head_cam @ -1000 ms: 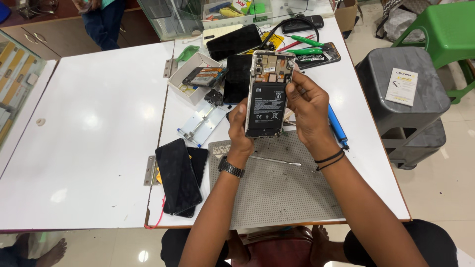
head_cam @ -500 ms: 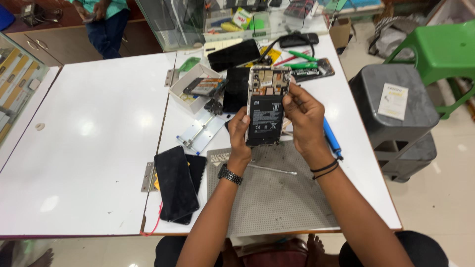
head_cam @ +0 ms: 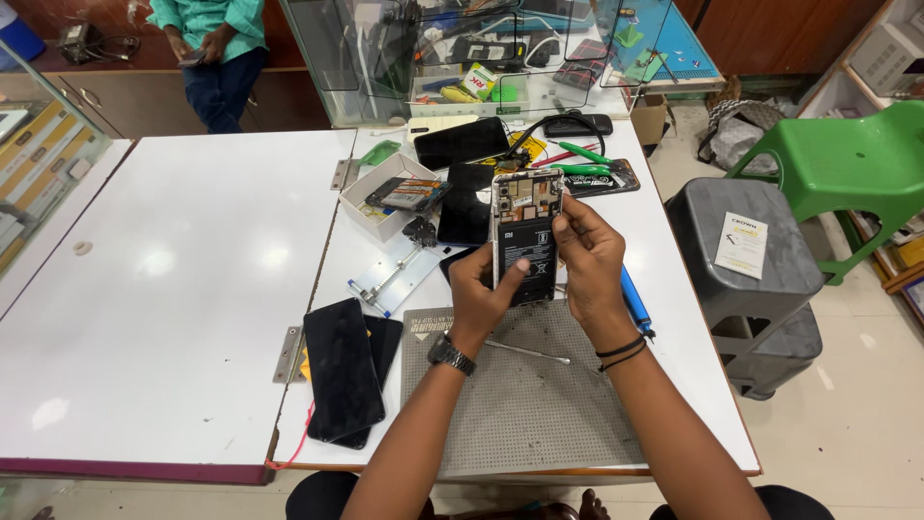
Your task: The person repairs a disassembled smartphone on a workbench. They use a blue handheld hot-air tool on the phone's internal board, then hold the phone frame and press a battery and flex cable into place, and finally work on the phone's edge and screen assembly with their fingers.
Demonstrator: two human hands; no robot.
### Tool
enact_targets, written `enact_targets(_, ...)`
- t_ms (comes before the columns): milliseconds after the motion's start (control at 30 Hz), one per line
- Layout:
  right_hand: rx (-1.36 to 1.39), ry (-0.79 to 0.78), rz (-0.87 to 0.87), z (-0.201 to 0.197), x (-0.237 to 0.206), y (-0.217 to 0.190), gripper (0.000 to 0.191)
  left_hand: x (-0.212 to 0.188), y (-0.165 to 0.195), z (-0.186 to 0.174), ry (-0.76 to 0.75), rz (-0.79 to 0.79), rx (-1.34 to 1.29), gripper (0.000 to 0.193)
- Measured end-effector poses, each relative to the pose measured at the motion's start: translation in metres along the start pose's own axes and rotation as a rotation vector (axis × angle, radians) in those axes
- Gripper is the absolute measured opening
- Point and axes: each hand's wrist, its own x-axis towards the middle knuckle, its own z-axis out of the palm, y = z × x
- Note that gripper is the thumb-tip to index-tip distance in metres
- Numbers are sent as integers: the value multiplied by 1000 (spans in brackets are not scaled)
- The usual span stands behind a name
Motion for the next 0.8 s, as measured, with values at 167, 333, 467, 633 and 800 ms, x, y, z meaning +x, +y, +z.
enact_targets(167,30,8,19,2,-1,0,41,-1,12,0,72,135,363,28)
enact_targets(333,52,7,17,6,-2,-2,37,-1,14,-1,75,177,397,28)
enact_targets(467,169,1,45,7,-6,-6,29,-2,16,-1,65,226,403,27)
enact_targets(633,167,9,49,11,-4,-9,26,-2,17,-1,52,239,431,25)
enact_targets(800,142,17,69,8,-3,-2,27,-1,10,-2,58,248,472,27)
